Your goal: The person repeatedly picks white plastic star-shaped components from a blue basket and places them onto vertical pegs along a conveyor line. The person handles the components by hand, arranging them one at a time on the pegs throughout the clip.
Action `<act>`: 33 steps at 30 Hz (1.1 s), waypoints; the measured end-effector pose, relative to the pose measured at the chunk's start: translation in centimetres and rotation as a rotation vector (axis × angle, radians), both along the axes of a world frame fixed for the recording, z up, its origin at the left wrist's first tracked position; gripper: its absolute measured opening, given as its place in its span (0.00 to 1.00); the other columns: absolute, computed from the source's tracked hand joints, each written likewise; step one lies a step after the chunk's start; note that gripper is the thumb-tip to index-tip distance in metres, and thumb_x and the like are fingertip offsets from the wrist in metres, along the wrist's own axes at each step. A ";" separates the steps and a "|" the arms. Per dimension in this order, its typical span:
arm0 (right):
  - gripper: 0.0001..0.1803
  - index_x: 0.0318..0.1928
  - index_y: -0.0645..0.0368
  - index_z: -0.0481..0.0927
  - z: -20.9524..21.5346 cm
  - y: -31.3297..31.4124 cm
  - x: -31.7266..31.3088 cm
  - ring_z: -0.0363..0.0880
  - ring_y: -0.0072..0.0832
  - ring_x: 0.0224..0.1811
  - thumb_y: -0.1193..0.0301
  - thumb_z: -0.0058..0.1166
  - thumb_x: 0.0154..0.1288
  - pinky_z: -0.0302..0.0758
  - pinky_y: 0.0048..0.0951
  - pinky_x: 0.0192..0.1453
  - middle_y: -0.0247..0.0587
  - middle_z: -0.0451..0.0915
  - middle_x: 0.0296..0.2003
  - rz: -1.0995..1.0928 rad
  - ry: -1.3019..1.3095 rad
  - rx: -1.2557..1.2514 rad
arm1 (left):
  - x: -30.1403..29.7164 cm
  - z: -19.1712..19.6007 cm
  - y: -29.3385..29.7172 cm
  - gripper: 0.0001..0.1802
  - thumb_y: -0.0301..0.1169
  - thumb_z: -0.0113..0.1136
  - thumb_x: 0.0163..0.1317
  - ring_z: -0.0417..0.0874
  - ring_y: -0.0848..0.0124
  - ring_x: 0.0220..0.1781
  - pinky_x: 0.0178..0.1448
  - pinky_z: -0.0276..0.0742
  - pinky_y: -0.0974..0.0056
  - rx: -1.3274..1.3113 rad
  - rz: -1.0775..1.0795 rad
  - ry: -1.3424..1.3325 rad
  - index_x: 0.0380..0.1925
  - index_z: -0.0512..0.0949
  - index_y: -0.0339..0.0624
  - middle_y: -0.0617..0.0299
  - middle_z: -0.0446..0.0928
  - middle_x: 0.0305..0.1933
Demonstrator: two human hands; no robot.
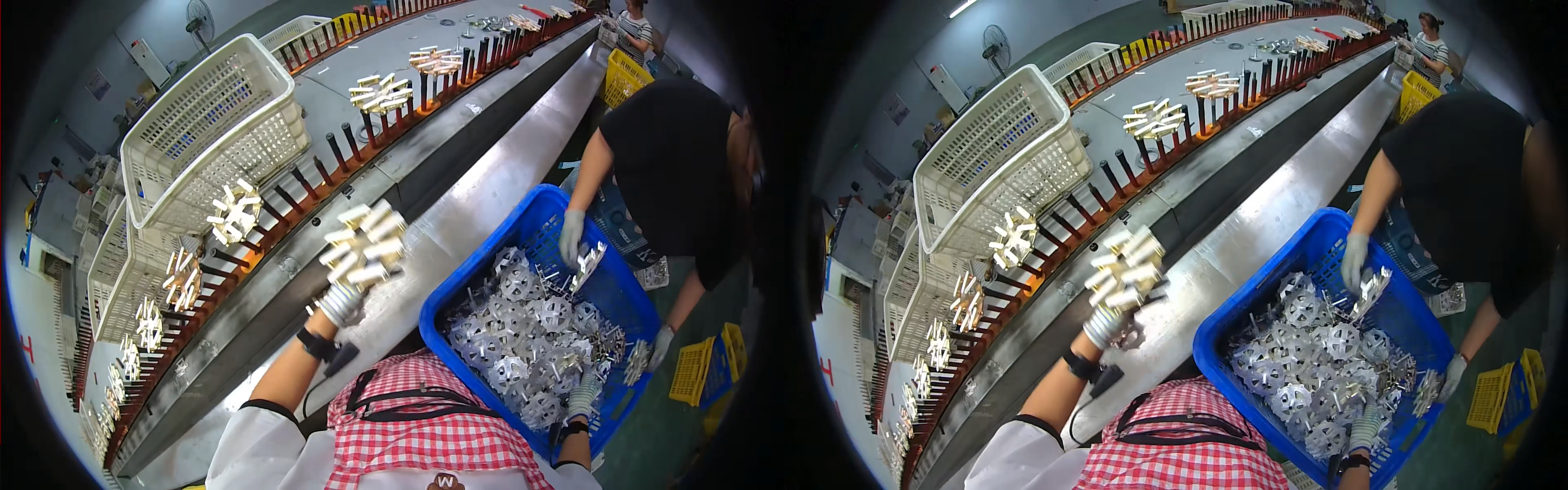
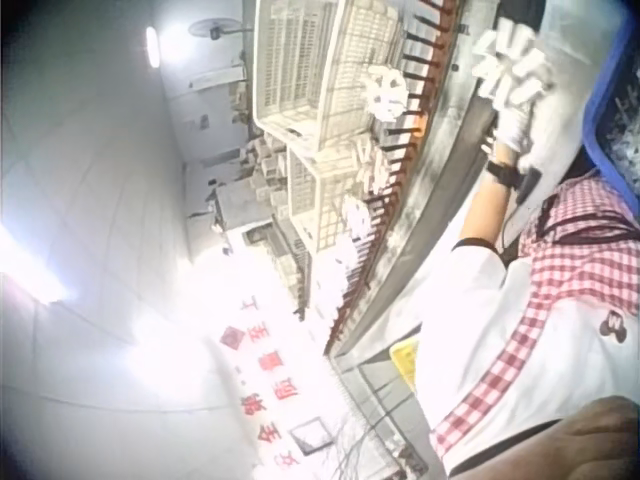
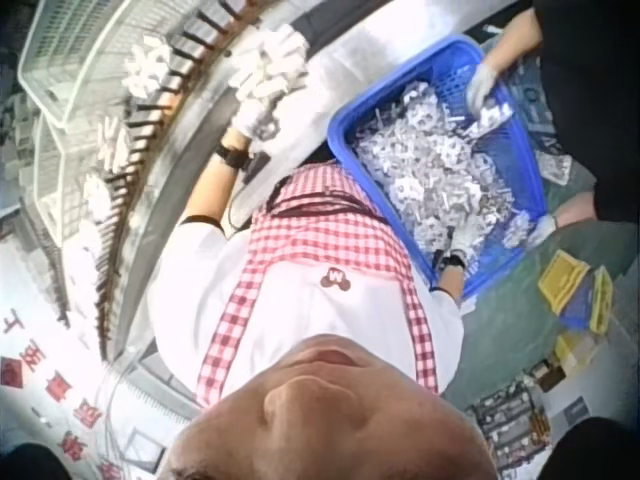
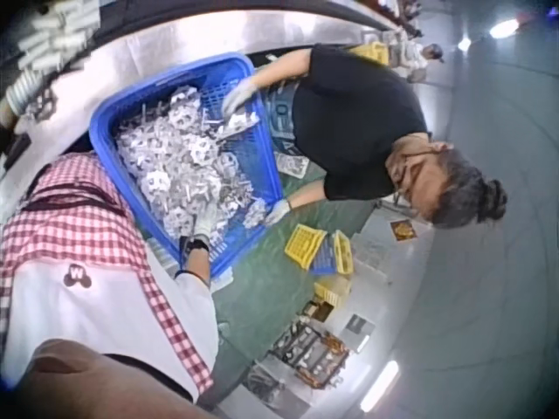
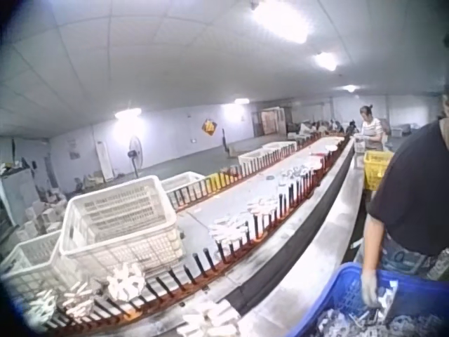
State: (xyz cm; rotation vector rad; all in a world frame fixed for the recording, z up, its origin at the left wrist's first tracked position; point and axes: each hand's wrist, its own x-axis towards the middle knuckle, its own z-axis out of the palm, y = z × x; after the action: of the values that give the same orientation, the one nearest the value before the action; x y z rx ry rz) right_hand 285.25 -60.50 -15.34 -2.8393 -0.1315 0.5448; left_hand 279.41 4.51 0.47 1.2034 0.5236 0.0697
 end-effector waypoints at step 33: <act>0.15 0.47 0.57 0.77 11.7 43.5 20.6 0.81 0.49 0.41 0.61 0.49 0.68 0.75 0.45 0.46 0.54 0.82 0.38 0.347 0.165 0.680 | 11.0 3.9 -5.0 0.23 0.32 0.60 0.62 0.79 0.70 0.44 0.47 0.77 0.66 0.366 0.099 0.307 0.56 0.69 0.37 0.59 0.79 0.47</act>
State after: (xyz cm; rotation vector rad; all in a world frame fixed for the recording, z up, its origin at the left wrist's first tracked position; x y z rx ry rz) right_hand 305.82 -16.95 -3.64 -2.1083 -0.6512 0.6476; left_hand 290.39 -0.51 4.40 1.5563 0.8659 0.0671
